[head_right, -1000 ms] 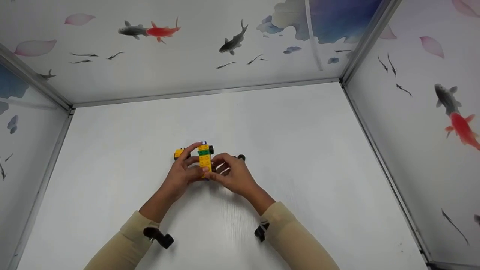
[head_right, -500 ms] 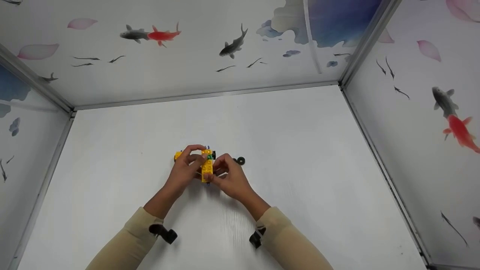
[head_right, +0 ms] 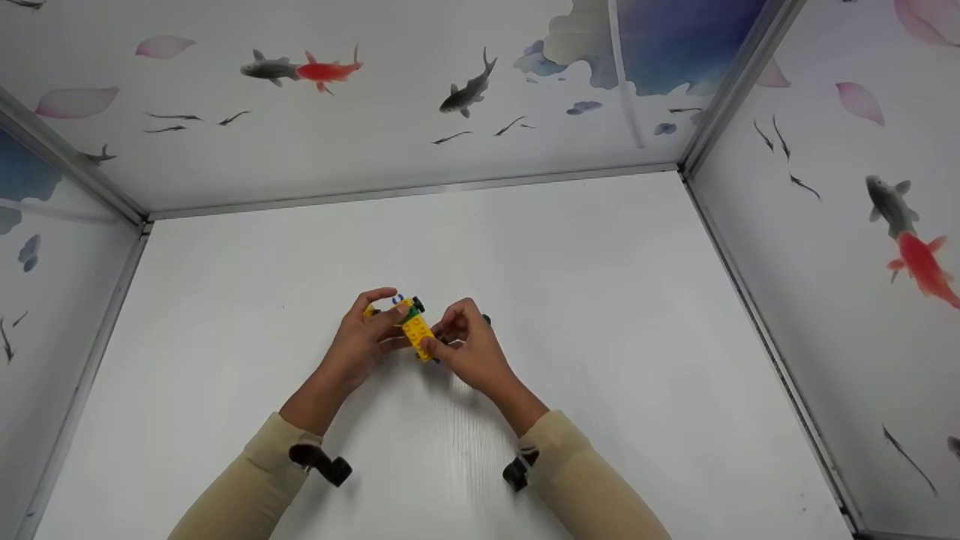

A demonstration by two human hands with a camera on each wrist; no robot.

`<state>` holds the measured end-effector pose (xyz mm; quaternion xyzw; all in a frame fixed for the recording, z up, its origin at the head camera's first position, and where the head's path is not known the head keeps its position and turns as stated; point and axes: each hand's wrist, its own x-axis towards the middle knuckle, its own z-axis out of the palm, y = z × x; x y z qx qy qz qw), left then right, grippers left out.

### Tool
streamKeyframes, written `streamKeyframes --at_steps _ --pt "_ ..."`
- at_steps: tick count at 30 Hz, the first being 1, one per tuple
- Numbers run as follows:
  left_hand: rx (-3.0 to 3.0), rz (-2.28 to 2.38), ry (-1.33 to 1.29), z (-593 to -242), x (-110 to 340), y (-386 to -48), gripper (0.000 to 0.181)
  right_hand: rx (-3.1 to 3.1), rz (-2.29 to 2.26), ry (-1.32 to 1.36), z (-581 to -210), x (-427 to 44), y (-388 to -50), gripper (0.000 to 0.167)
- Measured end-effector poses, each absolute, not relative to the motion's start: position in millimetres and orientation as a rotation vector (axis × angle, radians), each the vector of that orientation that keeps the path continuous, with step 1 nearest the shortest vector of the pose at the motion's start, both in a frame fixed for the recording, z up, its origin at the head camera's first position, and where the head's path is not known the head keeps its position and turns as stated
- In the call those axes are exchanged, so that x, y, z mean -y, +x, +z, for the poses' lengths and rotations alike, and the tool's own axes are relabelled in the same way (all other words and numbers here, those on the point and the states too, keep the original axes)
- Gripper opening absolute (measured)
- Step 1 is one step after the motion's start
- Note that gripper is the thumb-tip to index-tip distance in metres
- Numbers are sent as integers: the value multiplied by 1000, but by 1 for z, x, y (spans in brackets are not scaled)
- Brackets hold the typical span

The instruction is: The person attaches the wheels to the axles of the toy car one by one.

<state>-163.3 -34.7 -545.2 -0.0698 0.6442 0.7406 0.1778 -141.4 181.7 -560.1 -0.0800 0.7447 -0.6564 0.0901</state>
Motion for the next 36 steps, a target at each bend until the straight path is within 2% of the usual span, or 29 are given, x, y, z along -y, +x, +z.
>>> streamKeyframes --at_steps 8,17,26,33,36 --pt "-1610 2162 -276 -548 42 -161 69 -2184 -2054 -133 -558 -190 -149 50" --pt "-1552 2031 -186 -555 45 -154 78 -2060 -2291 0 -553 -190 -155 55" --pt "-1571 1942 -67 -553 35 -147 82 -2131 -2242 -51 -552 -181 -158 52" --pt "-1609 1940 47 -551 33 -144 94 -2151 -2180 -58 -554 -176 -158 56" --pt "-1622 1930 92 -552 31 -144 92 -2175 -2138 -75 -555 -175 -158 56"
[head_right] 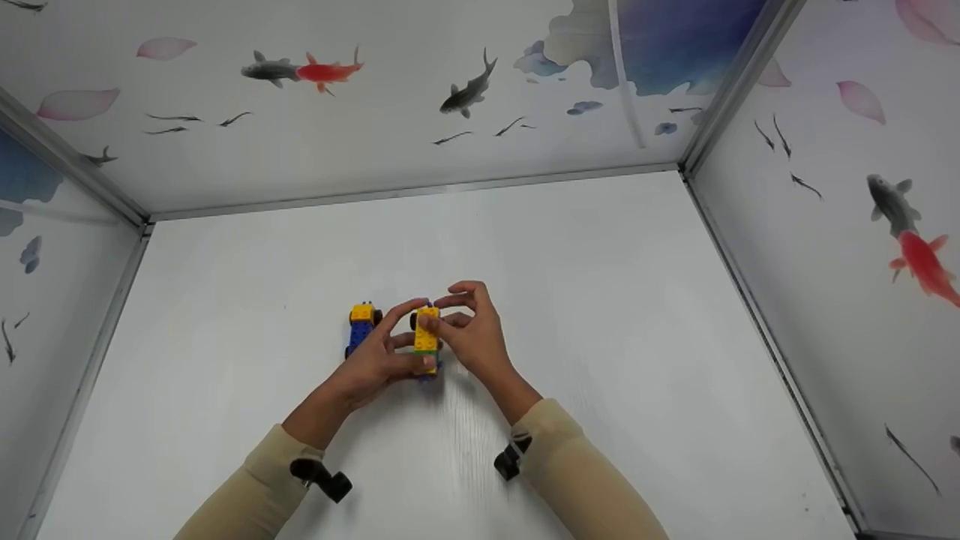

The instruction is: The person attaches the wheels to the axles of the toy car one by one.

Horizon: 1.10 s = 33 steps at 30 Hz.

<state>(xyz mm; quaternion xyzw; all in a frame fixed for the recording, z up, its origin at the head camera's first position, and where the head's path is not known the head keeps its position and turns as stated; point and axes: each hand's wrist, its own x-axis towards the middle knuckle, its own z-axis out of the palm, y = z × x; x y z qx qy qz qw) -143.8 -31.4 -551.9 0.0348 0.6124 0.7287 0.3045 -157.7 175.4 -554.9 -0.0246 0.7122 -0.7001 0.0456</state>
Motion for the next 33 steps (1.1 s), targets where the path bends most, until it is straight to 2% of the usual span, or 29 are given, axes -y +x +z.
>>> streamKeyframes --at_steps 12,19,27,33 --pt "-1683 1962 43 -557 35 -147 90 -2311 -1990 -110 -560 -189 -160 40" --pt "-1706 1993 29 -559 39 -146 88 -2605 -1729 -21 -569 -205 -163 36" --pt "-1702 2037 41 -561 41 -145 88 -2980 -1299 -279 -583 -219 -164 37" --pt "-1724 2030 49 -559 40 -145 86 -3043 -1090 -300 -590 -224 -165 30"
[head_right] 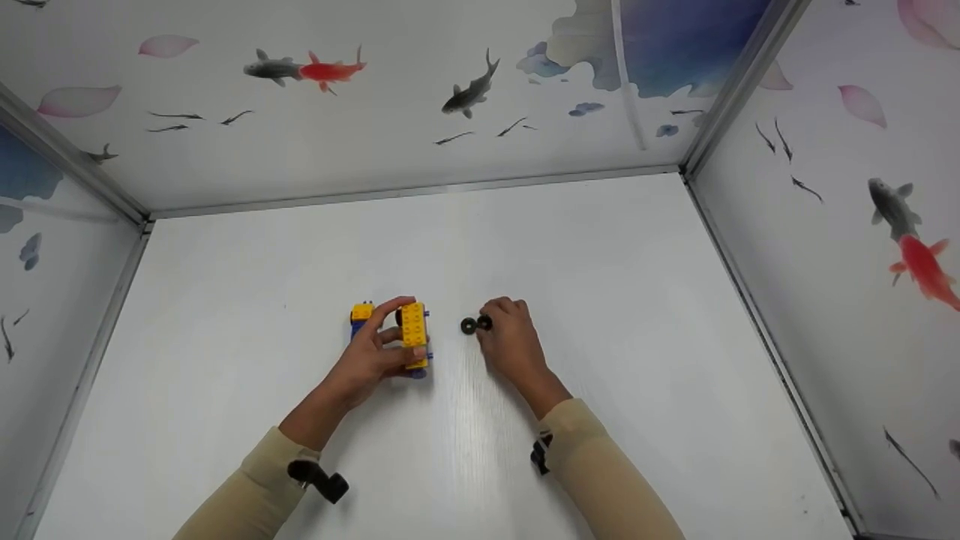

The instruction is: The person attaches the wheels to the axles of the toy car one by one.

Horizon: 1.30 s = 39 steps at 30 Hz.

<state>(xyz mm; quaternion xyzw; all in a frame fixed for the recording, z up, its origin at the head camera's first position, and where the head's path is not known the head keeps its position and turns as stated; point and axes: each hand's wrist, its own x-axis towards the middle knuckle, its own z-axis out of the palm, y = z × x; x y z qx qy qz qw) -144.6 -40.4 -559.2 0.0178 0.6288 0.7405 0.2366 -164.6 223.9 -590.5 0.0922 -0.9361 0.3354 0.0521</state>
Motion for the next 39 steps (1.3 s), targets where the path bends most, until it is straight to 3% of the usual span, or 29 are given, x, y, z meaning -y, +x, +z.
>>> streamKeyframes --at_steps 11,24,39 --pt "-1749 2001 9 -561 40 -144 83 2873 1022 247 -593 -226 -165 19" --pt "-1749 1994 -13 -562 39 -145 81 2835 1208 191 -578 -215 -161 41" --pt "-1768 1988 -15 -565 36 -144 82 2596 1720 257 -552 -189 -161 41"
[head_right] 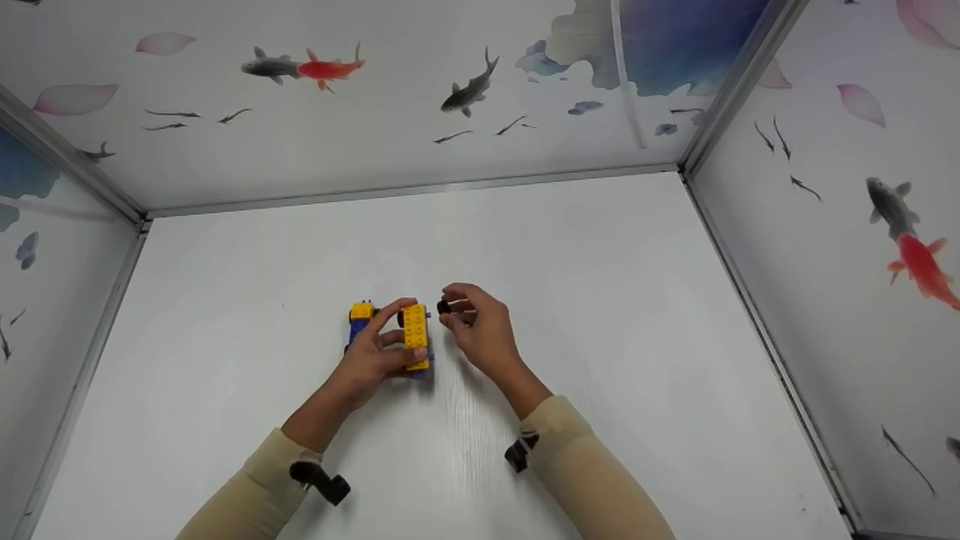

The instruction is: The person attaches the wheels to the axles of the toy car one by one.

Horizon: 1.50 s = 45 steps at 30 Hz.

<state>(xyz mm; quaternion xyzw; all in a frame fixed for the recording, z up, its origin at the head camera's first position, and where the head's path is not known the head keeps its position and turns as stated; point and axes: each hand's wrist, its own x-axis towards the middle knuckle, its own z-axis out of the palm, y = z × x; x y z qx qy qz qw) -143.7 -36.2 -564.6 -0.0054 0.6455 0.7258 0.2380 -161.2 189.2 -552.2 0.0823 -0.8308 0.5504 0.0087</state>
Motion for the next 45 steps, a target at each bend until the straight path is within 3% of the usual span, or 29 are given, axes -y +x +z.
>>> streamKeyframes --at_steps 23,45 --pt "-1808 1969 78 -564 37 -141 92 2567 1722 374 -548 -182 -160 20" --pt "-1878 1900 75 -559 35 -139 92 2596 1641 403 -548 -182 -160 25"
